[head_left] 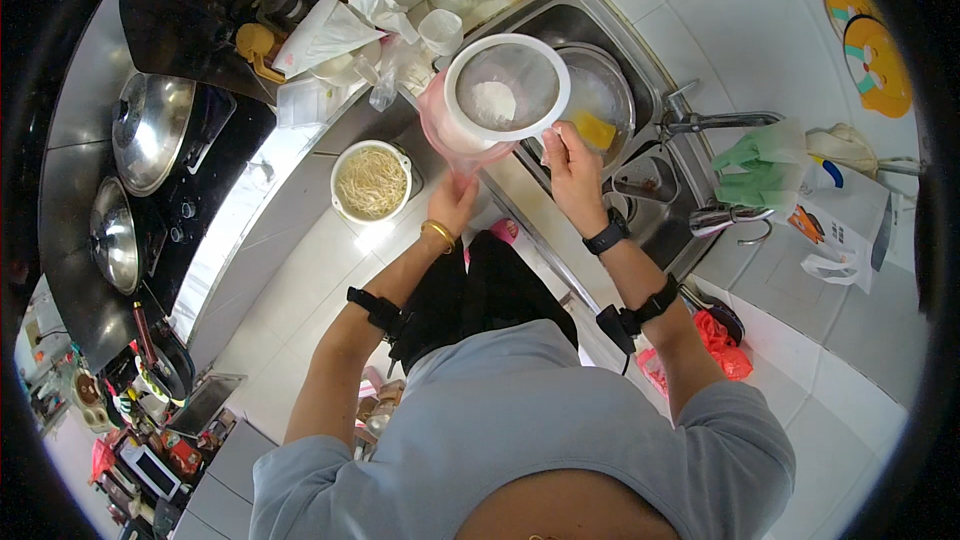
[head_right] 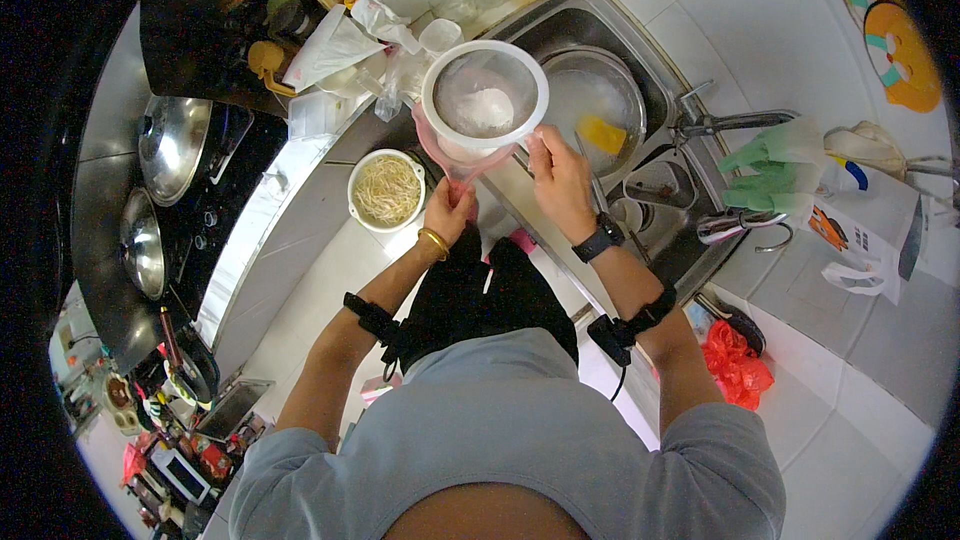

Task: Prepare a flour mixture and add it to a pot while cooking.

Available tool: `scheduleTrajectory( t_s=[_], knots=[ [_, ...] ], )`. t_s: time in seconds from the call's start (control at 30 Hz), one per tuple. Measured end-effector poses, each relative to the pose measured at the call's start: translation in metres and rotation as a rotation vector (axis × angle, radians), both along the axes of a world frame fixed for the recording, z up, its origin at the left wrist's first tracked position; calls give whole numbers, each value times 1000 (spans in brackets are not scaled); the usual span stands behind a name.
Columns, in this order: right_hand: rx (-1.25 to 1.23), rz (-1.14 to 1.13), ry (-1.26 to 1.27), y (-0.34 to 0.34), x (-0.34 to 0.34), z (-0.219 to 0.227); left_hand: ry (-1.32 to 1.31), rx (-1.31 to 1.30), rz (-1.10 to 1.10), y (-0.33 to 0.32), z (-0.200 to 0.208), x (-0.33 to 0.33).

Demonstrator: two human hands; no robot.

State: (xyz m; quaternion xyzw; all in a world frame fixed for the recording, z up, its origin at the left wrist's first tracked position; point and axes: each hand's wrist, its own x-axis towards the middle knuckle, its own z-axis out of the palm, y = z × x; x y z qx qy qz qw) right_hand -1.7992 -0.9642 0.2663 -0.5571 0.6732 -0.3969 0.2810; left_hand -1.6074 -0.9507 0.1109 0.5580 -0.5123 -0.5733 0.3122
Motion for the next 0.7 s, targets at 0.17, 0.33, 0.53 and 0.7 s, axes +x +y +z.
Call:
scheduleTrajectory(
  t_s=[0.17, 0.33, 0.53, 0.7],
  knots=[
    [-36, 18, -27, -4, 3, 34, -18, -17, 12, 1, 18, 5],
    [-101, 32, -9, -13, 5, 50, 6, -27, 46, 3, 12, 6],
    [-108, 17, -74, -20, 6, 62, 21, 20, 57, 3, 9, 7],
    [-102, 10, -40, -23, 7, 69, 6, 24, 61, 0, 26, 5]
  ],
)
